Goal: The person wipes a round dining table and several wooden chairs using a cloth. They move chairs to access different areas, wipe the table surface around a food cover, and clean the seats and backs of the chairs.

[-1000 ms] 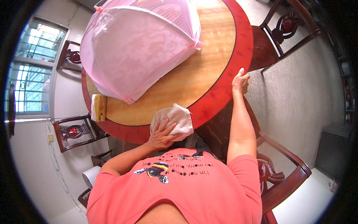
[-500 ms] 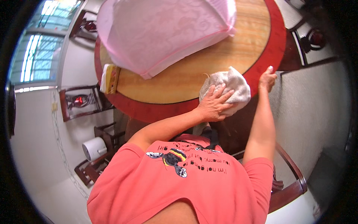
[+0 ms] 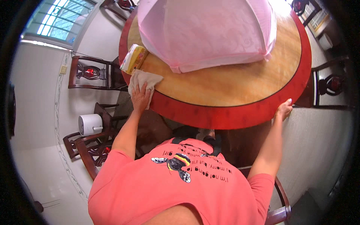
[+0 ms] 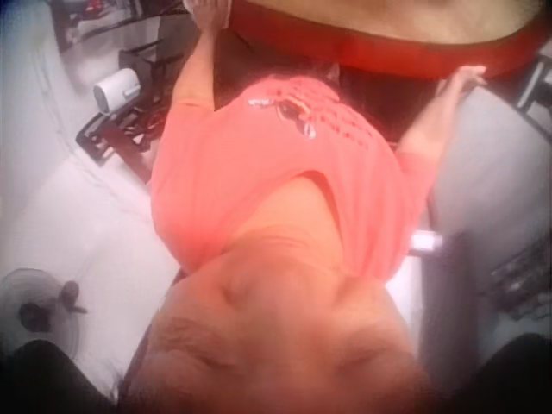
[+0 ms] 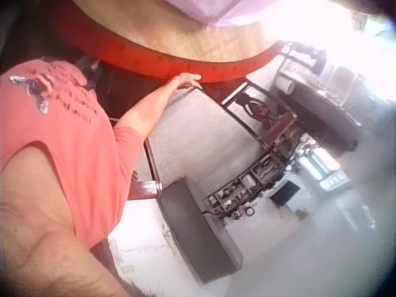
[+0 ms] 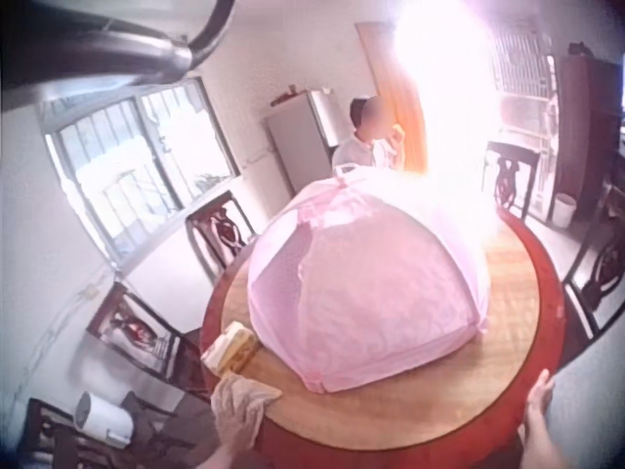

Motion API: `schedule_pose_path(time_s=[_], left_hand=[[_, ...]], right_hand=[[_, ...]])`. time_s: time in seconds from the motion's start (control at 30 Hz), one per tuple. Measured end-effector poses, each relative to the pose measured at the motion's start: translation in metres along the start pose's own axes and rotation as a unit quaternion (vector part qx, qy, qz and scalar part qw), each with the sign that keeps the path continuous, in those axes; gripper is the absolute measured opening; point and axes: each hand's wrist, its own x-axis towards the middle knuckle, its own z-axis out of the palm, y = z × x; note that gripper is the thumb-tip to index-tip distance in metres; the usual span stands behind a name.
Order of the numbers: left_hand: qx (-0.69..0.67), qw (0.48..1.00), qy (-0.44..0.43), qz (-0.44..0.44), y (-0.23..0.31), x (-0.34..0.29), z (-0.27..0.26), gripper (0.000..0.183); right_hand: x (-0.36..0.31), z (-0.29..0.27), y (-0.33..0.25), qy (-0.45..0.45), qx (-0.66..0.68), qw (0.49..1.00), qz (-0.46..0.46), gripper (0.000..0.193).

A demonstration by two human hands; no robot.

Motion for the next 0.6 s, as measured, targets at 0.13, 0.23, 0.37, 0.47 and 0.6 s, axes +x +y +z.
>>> schedule_pose_path(time_s=[0.13,0.23,0.37,0.47,0.6], left_hand=[[0.113,0.986,0.013,-0.124,0.079,0.012,0.011,0.046],[0.07,0.992,0.072,0.077,0.145,-0.01,0.001,0.04],[-0.057,0.972,0.081,0.211,0.202,-0.046,-0.01,0.036],[-0.154,0.948,-0.026,0.277,0.228,-0.048,-0.012,0.033],[-0.395,0.876,-0.159,0.227,0.242,-0.017,-0.004,0.027]], right_hand=[[-0.001,-0.008,0.005,0.01,0.017,1.0,-0.001,0.07],[-0.014,-0.013,-0.003,0.026,0.064,0.996,-0.05,0.063],[-0.048,-0.019,-0.04,-0.031,-0.035,0.999,-0.009,0.069],[-0.041,-0.024,-0.033,-0.007,-0.045,0.999,0.004,0.07],[-0.03,-0.026,-0.031,-0.017,-0.063,0.998,0.025,0.071]])
